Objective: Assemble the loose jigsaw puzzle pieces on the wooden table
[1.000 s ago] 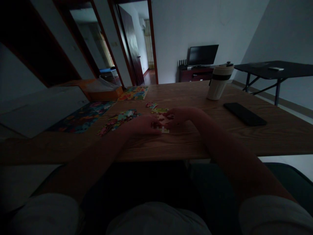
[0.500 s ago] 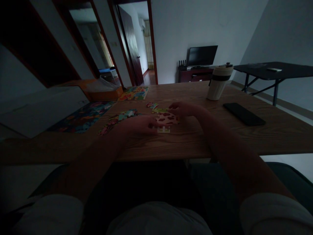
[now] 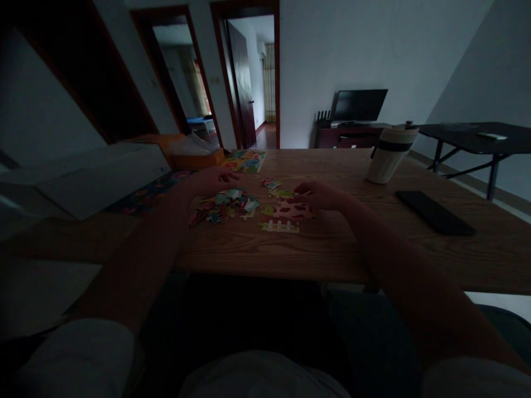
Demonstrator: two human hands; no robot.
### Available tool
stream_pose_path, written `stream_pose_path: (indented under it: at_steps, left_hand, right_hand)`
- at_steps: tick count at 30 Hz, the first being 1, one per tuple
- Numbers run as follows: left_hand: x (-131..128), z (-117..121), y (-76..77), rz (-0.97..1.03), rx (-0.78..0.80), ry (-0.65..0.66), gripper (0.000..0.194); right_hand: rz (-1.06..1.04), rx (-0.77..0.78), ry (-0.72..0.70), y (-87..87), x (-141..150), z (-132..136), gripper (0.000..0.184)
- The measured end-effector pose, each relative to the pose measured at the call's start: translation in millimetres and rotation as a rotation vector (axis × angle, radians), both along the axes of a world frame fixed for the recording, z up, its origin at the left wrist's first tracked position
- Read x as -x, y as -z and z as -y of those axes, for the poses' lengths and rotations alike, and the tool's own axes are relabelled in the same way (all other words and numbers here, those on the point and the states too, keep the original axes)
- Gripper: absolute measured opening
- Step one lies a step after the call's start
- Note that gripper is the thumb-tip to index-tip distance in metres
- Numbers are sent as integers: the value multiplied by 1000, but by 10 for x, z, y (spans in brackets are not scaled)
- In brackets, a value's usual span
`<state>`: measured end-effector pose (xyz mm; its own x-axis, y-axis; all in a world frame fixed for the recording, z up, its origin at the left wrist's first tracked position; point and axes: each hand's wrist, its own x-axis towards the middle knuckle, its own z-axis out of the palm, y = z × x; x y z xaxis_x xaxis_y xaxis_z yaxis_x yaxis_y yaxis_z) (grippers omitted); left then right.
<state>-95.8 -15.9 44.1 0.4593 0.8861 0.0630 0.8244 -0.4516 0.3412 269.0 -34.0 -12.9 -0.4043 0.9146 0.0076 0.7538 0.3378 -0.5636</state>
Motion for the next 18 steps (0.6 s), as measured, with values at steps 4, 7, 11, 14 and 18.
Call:
stream_pose_path:
  at_steps: [4, 7, 11, 14, 18]
  left_hand:
    - [328, 2, 164, 18, -32, -170, 47]
    - [417, 7, 266, 32, 5, -170, 45]
    - [265, 8, 327, 54, -16, -76, 54]
    - [84, 73, 338, -25, -14, 1, 64]
    - [-90, 154, 367, -102, 60, 69, 74]
  right_hand:
    - [201, -23, -44, 86, -28, -48, 59]
    - [273, 8, -151, 59, -40, -10, 69]
    - [304, 10, -201, -39, -32, 88, 80]
    - [317, 28, -217, -91, -18, 132, 80]
    - [318, 50, -210, -129, -7, 155, 80]
